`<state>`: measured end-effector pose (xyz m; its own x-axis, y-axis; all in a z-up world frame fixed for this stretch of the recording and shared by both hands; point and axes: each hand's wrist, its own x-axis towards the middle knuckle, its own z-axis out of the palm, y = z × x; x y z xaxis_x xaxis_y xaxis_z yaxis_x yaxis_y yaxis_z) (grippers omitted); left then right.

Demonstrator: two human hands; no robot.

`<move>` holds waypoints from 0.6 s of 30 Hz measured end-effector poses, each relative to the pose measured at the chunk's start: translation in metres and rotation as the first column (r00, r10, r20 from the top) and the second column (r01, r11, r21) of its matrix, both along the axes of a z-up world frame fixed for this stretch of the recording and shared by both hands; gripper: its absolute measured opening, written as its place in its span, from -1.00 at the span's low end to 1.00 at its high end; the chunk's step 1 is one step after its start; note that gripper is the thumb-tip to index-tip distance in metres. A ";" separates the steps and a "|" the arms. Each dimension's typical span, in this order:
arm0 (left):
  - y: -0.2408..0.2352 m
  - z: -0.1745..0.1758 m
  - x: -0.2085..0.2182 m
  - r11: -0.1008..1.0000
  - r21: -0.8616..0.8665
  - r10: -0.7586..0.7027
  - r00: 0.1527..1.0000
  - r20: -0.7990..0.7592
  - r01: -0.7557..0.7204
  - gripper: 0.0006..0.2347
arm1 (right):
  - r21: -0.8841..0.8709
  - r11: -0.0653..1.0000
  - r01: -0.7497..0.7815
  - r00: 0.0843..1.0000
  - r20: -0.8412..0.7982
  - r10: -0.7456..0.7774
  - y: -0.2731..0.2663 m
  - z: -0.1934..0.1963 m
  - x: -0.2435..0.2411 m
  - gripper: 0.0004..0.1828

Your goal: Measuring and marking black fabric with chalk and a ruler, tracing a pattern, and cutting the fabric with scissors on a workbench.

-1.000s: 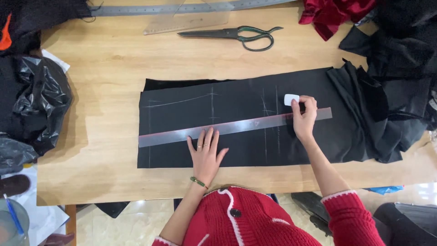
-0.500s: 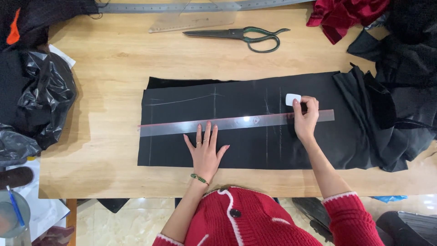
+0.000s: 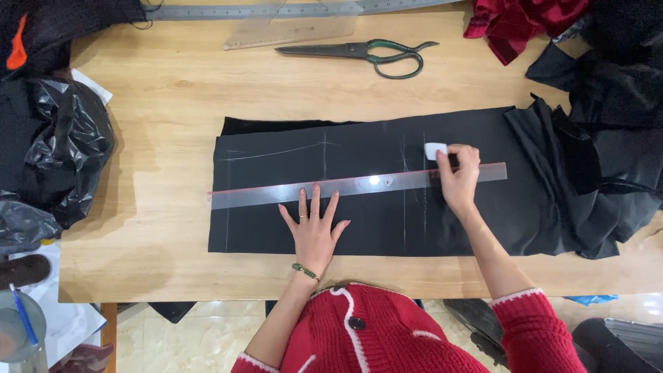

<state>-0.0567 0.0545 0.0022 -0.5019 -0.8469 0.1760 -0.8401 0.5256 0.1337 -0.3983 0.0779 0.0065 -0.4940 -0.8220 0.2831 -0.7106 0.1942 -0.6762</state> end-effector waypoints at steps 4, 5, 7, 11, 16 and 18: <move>-0.002 0.007 -0.012 0.999 -0.032 0.008 1.000 -0.016 -0.009 -0.49 | 0.051 0.986 -0.161 0.986 -0.040 0.164 -0.020 -0.005 0.035 -0.92; -0.003 0.002 -0.018 1.000 0.005 -0.010 0.999 -0.042 0.010 -0.47 | 0.089 0.960 -0.267 0.964 0.001 0.268 -0.029 -0.003 0.051 -0.93; -0.003 0.000 -0.029 0.999 0.040 -0.024 0.997 -0.068 0.027 -0.44 | 0.122 0.920 -0.372 0.928 0.045 0.370 -0.050 0.005 0.085 -0.94; -0.002 0.015 -0.046 0.995 0.026 -0.091 0.995 -0.027 0.092 -0.33 | 0.088 0.746 -0.660 0.744 -0.057 0.666 -0.091 0.021 0.138 -0.93; -0.004 0.031 -0.051 0.991 0.097 -0.105 0.990 0.096 0.095 -0.33 | 0.111 0.613 -0.782 0.596 -0.157 0.788 -0.112 0.023 0.146 -0.85; -0.006 0.033 -0.052 0.974 0.205 -0.123 0.983 0.136 0.094 -0.34 | 0.150 0.564 -0.812 0.523 -0.242 0.818 -0.106 0.031 0.133 -0.78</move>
